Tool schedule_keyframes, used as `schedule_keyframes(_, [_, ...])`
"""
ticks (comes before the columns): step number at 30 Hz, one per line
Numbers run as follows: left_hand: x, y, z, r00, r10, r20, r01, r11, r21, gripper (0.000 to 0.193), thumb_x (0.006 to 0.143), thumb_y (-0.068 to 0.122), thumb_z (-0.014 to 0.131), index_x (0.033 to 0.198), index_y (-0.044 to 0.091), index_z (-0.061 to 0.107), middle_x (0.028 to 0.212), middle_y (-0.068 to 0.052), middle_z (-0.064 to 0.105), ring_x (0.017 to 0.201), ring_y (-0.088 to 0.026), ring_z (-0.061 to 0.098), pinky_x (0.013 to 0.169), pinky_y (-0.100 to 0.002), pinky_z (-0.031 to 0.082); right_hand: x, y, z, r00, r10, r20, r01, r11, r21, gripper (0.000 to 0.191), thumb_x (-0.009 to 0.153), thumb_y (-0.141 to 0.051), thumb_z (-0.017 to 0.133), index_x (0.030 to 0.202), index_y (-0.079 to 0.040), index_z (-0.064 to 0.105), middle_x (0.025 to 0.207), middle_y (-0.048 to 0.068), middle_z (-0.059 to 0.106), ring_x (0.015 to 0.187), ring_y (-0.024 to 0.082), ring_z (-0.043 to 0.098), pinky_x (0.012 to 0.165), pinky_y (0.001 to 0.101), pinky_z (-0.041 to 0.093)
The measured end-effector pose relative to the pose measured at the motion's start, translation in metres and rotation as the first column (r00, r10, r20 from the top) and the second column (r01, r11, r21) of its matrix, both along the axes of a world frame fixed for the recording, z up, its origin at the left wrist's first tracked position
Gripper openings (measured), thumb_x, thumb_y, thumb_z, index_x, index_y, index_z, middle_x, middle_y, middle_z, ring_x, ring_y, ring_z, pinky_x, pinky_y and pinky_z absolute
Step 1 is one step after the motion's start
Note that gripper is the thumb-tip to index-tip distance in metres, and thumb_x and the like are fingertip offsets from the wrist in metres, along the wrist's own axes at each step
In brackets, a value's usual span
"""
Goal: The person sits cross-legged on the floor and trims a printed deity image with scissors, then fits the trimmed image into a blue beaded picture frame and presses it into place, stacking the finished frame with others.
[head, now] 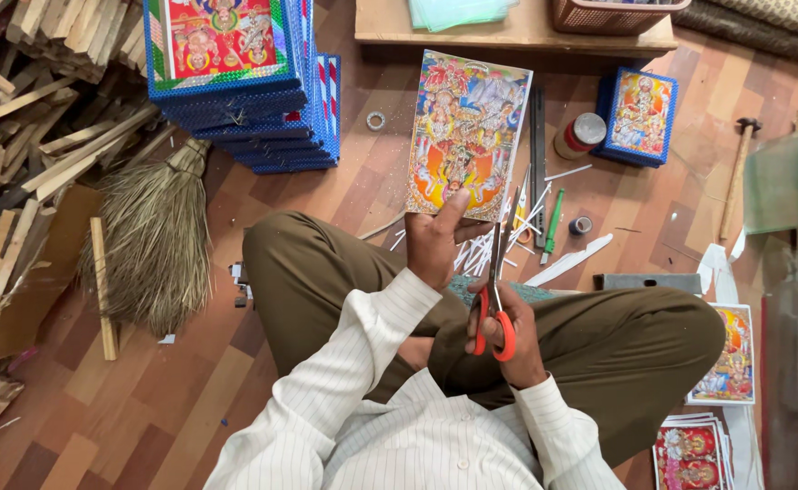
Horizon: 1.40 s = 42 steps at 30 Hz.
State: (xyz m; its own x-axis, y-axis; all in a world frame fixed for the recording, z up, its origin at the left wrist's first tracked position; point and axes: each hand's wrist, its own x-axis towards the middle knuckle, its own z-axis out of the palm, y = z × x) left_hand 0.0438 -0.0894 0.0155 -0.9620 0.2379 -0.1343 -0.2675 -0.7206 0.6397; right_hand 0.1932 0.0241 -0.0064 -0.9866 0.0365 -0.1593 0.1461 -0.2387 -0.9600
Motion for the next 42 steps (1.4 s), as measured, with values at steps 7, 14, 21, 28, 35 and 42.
schedule_keyframes(7, [0.006,0.003,0.004,1.000,0.008,0.000,-0.008,1.000,0.015,0.033,0.103,0.007,0.058,0.134,-0.004,0.054,0.120,-0.017,0.069,0.099,-0.026,0.074,0.076,-0.039,0.067,-0.001,-0.002,0.007,0.999,-0.031,0.010,0.031,1.000,-0.001,0.079,0.078,-0.055,0.083,0.128,0.000,0.059,0.075,0.007,0.063,0.060,0.014,0.062,0.055,0.0257,0.053])
schedule_keyframes(14, [0.010,0.002,0.003,1.000,0.014,0.009,-0.015,1.000,0.021,0.035,0.102,0.007,0.058,0.135,-0.003,0.053,0.121,-0.016,0.068,0.099,-0.025,0.074,0.075,-0.037,0.066,-0.003,-0.008,0.005,0.995,-0.099,0.030,0.098,0.995,0.014,0.072,0.079,-0.046,0.084,0.128,0.002,0.060,0.078,0.004,0.060,0.064,0.010,0.060,0.054,0.0248,0.055])
schedule_keyframes(21, [0.009,0.002,-0.001,1.000,0.006,0.014,-0.006,1.000,0.002,0.035,0.101,0.008,0.059,0.133,-0.005,0.054,0.120,-0.017,0.069,0.099,-0.026,0.074,0.077,-0.040,0.068,-0.003,-0.008,0.007,0.992,-0.123,0.034,0.122,0.992,0.043,0.065,0.082,-0.037,0.083,0.128,0.003,0.061,0.083,0.002,0.059,0.063,0.008,0.059,0.052,0.0229,0.055])
schedule_keyframes(28, [0.011,0.003,-0.001,1.000,0.005,0.020,-0.005,1.000,-0.001,0.035,0.101,0.008,0.059,0.133,-0.005,0.053,0.120,-0.018,0.068,0.099,-0.027,0.074,0.077,-0.040,0.067,-0.003,-0.009,0.005,0.989,-0.141,0.035,0.140,0.989,0.050,0.065,0.082,-0.036,0.083,0.129,0.003,0.061,0.085,0.002,0.058,0.064,0.006,0.058,0.052,0.0220,0.054])
schedule_keyframes(35, [0.012,0.005,0.000,1.000,0.011,0.021,-0.011,1.000,0.009,0.036,0.101,0.008,0.059,0.134,-0.005,0.052,0.119,-0.018,0.068,0.097,-0.028,0.074,0.076,-0.040,0.068,-0.003,-0.011,0.003,0.984,-0.172,0.040,0.170,0.984,0.050,0.060,0.081,-0.028,0.084,0.127,0.004,0.061,0.089,0.000,0.058,0.066,0.006,0.059,0.050,0.0221,0.055])
schedule_keyframes(42, [0.012,0.005,-0.002,1.000,-0.001,0.017,0.001,1.000,0.013,0.036,0.101,0.007,0.058,0.134,-0.005,0.051,0.119,-0.019,0.068,0.097,-0.029,0.075,0.075,-0.040,0.068,-0.002,-0.013,0.001,0.979,-0.195,0.061,0.191,0.980,0.052,0.052,0.083,-0.018,0.082,0.126,0.004,0.062,0.087,0.000,0.057,0.063,0.006,0.060,0.049,0.0221,0.055])
